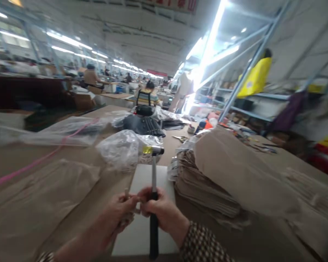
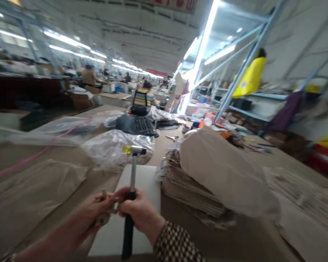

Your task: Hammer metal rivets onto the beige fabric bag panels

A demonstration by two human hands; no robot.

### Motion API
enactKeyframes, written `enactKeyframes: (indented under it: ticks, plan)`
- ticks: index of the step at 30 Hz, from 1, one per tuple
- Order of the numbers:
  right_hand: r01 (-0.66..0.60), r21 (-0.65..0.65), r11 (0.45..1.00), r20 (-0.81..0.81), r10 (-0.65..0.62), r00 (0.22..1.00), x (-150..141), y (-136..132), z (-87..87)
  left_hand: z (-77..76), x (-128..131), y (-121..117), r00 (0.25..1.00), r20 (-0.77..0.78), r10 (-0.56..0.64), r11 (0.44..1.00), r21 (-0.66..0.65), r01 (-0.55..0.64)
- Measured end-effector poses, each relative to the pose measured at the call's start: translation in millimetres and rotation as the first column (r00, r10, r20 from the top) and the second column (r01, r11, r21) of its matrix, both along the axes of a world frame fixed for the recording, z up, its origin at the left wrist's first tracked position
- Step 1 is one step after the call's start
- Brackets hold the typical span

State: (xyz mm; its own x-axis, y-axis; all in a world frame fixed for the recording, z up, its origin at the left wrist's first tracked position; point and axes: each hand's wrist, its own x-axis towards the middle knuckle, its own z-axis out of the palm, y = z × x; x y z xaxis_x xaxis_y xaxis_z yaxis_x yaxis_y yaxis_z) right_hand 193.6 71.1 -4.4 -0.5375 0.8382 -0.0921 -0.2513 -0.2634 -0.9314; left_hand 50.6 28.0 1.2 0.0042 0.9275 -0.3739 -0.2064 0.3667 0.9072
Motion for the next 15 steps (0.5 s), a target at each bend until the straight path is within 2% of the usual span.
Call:
enactKeyframes:
  ticks: [3, 5, 7, 8, 9, 10, 11, 13, 14, 15]
  plan:
    - [0.039, 0.121, 0.992, 0.108, -0.052, 0.993, 10, 0, -12.3, -14.9, 20, 10, 1.000, -0.005, 0.019, 1.000, 0.007, -0.019]
    - [0.004, 0.163, 0.987, 0.203, -0.038, 0.978, 26, -1, -10.1, -22.9, 30, 15, 0.999, 0.030, 0.024, 0.999, 0.032, -0.025]
    - [-0.028, 0.260, 0.965, 0.349, -0.067, 0.935, 52, 0, 8.8, -26.6, 34, 18, 0.993, 0.089, 0.083, 0.995, 0.038, -0.087]
    - [-0.043, 0.351, 0.935, 0.438, -0.123, 0.891, 68, 3, 25.6, -26.7, 34, 18, 0.987, 0.106, 0.121, 0.992, 0.024, -0.125]
    - [-0.045, 0.504, 0.862, 0.504, -0.251, 0.827, 85, 8, 46.9, -25.6, 32, 18, 0.982, 0.107, 0.155, 0.988, 0.004, -0.156]
    - [-0.069, 0.679, 0.731, 0.524, -0.417, 0.743, 102, 16, 71.5, -23.8, 29, 17, 0.980, 0.098, 0.175, 0.985, -0.021, -0.174]
    - [-0.116, 0.800, 0.588, 0.507, -0.561, 0.655, 118, 27, 97.8, -21.7, 26, 16, 0.980, 0.086, 0.181, 0.983, -0.044, -0.178]
    - [-0.230, 0.900, 0.369, 0.434, -0.796, 0.422, 143, 54, 148.6, -18.4, 20, 12, 0.980, 0.074, 0.182, 0.982, -0.071, -0.177]
    - [-0.321, 0.889, 0.327, 0.429, -0.841, 0.330, 154, 70, 170.3, -18.2, 17, 10, 0.980, 0.077, 0.183, 0.981, -0.074, -0.178]
    - [-0.328, 0.891, 0.313, 0.409, -0.868, 0.282, 163, 86, 188.4, -19.2, 15, 8, 0.979, 0.086, 0.187, 0.981, -0.067, -0.181]
